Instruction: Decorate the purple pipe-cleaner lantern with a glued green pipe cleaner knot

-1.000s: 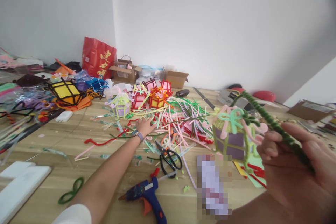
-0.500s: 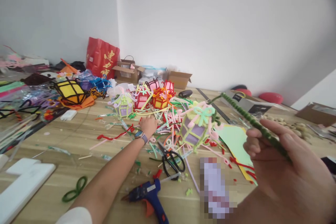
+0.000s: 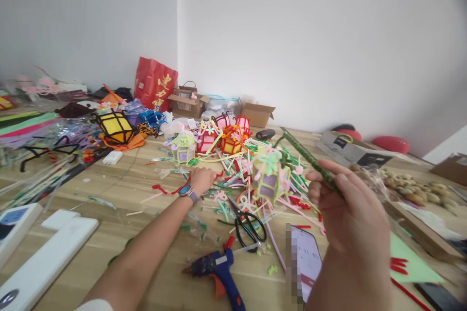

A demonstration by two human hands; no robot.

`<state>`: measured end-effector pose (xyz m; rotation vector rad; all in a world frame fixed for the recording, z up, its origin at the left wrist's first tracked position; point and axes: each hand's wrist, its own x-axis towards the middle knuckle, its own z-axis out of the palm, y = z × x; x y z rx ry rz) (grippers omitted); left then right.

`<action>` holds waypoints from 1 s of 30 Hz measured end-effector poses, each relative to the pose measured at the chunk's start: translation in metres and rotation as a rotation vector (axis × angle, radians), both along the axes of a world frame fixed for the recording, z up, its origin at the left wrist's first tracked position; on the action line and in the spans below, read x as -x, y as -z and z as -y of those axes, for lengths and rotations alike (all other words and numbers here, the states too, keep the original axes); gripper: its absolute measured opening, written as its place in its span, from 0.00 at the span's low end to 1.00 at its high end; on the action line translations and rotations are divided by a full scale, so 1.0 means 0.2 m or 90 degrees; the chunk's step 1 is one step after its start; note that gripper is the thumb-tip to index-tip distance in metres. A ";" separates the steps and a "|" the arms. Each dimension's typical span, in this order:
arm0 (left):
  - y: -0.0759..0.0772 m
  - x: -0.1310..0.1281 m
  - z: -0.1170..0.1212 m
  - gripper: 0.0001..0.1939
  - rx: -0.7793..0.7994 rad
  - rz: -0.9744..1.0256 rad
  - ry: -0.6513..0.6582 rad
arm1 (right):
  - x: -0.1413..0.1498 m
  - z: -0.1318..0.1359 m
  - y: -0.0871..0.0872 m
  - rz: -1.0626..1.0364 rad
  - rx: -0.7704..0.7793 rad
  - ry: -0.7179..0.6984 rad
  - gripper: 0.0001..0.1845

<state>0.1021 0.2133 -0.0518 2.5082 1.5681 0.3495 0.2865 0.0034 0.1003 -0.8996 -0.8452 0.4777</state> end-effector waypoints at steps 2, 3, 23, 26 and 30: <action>0.01 0.12 0.01 0.20 0.018 -0.027 0.002 | 0.03 -0.09 0.03 -0.016 0.028 -0.058 0.14; 0.01 0.17 0.03 0.20 0.023 -0.036 0.008 | 0.04 -0.15 0.04 -0.024 0.047 -0.090 0.15; 0.05 0.08 -0.27 0.18 -0.082 0.026 0.046 | 0.12 -0.49 -0.03 -0.051 0.016 -0.198 0.17; 0.09 -0.02 -0.39 0.18 -0.082 0.018 0.034 | 0.07 -0.38 -0.03 -0.013 0.011 -0.159 0.16; 0.10 -0.08 -0.51 0.19 -0.061 0.013 0.006 | 0.01 -0.24 -0.03 0.009 0.018 -0.088 0.15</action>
